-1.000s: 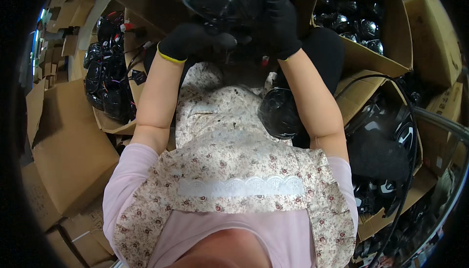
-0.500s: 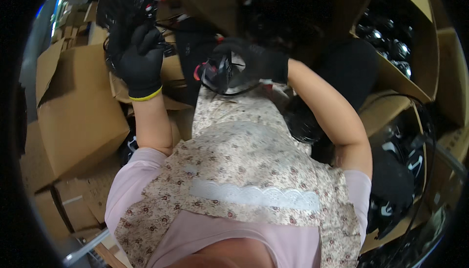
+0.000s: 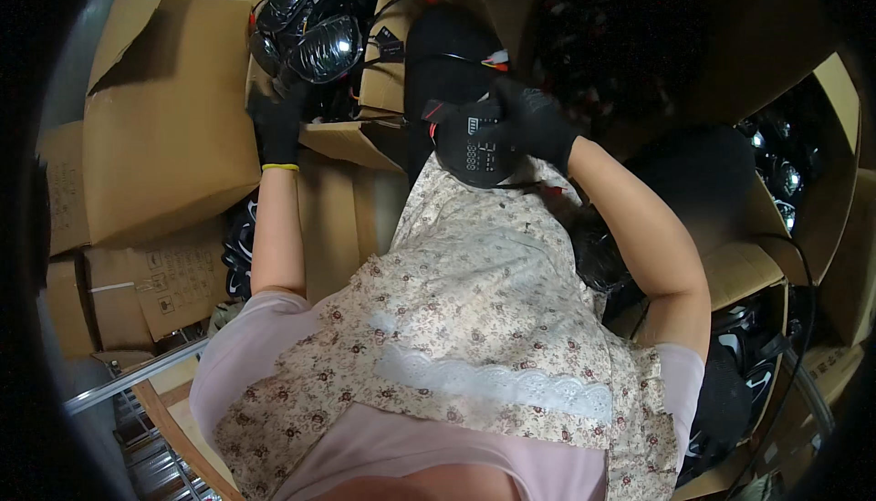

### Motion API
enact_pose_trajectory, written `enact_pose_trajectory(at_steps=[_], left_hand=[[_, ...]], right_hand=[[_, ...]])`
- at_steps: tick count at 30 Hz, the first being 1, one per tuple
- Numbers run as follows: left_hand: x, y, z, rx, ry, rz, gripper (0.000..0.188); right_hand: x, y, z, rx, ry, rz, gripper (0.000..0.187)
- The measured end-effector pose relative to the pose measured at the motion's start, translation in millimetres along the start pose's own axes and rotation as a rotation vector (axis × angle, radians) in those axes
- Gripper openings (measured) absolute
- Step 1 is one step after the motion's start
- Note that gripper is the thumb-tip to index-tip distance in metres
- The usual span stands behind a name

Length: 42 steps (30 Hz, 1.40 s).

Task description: The person attaches protective plastic wrap onto digital display units and packs them into cardboard boxes by hand.

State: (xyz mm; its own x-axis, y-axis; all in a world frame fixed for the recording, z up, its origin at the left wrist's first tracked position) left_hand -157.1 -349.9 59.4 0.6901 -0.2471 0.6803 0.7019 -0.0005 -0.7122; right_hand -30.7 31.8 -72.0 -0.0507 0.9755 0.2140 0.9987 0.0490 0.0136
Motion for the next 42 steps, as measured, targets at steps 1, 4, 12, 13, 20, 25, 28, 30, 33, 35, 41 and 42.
enact_pose_trajectory(at_steps=[1, 4, 12, 13, 20, 25, 28, 30, 33, 35, 41, 42], left_hand=[[6.6, 0.7, 14.6, 0.001, 0.006, -0.013, 0.059], [62.1, 1.1, 112.1, -0.304, 0.089, 0.343, 0.065], [-17.3, 90.9, 269.0, 0.067, 1.239, -1.505, 0.064], [-43.6, 101.1, 253.5, 0.209, 1.229, -1.492, 0.058], [-91.3, 118.5, 218.5, 0.397, 1.210, -1.446, 0.052], [-73.1, 129.4, 225.7, 0.880, 1.415, -1.463, 0.054], [-80.4, 133.7, 196.5, 0.990, 1.477, -1.420, 0.052], [-77.7, 133.1, 191.5, 1.050, 1.559, -1.388, 0.050], [-79.1, 123.8, 177.6, 0.824, 1.514, -1.300, 0.051], [-70.5, 109.2, 158.2, 0.669, 1.268, -1.150, 0.052], [-49.7, 103.4, 161.7, 0.200, 0.881, -1.230, 0.055], [-43.2, 100.6, 163.6, 0.216, 0.876, -1.183, 0.057]], right_hand=[[3.3, 1.5, 0.8, -0.014, 0.001, 0.003, 0.041], [11.0, 5.2, -4.3, -0.162, -0.344, 0.072, 0.031], [69.4, 15.7, -41.4, 0.098, -0.349, 0.290, 0.053], [83.4, 21.5, -41.7, 0.096, -0.298, 0.352, 0.048], [182.0, 125.3, -48.0, -0.100, 0.239, 0.668, 0.051], [154.5, 209.5, -44.7, -0.003, 0.660, 0.908, 0.036], [102.3, 226.8, -60.5, -0.204, 1.176, 0.584, 0.049], [104.9, 236.5, -68.8, -0.279, 1.078, 0.576, 0.055], [107.6, 254.3, -68.3, -0.407, 1.032, 0.585, 0.065], [99.8, 259.3, -71.9, -0.439, 0.987, 0.570, 0.078], [70.3, 261.1, -61.0, -0.445, 0.962, 0.549, 0.109], [68.5, 261.9, -63.4, -0.348, 0.965, 0.638, 0.109]])
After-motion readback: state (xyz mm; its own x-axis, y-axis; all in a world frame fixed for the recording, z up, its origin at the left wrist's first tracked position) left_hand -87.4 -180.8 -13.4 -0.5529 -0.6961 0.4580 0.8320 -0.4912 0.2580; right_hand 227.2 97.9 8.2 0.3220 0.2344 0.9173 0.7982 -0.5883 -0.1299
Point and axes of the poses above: each hand's wrist, its own y-axis away from the middle knuckle, its own x-axis out of the back of the hand, z = x × y, the point moved 7 cm from there along -y, towards the middle knuckle, and after that the axes turned 13 degrees about z, right-handed, at the moved point
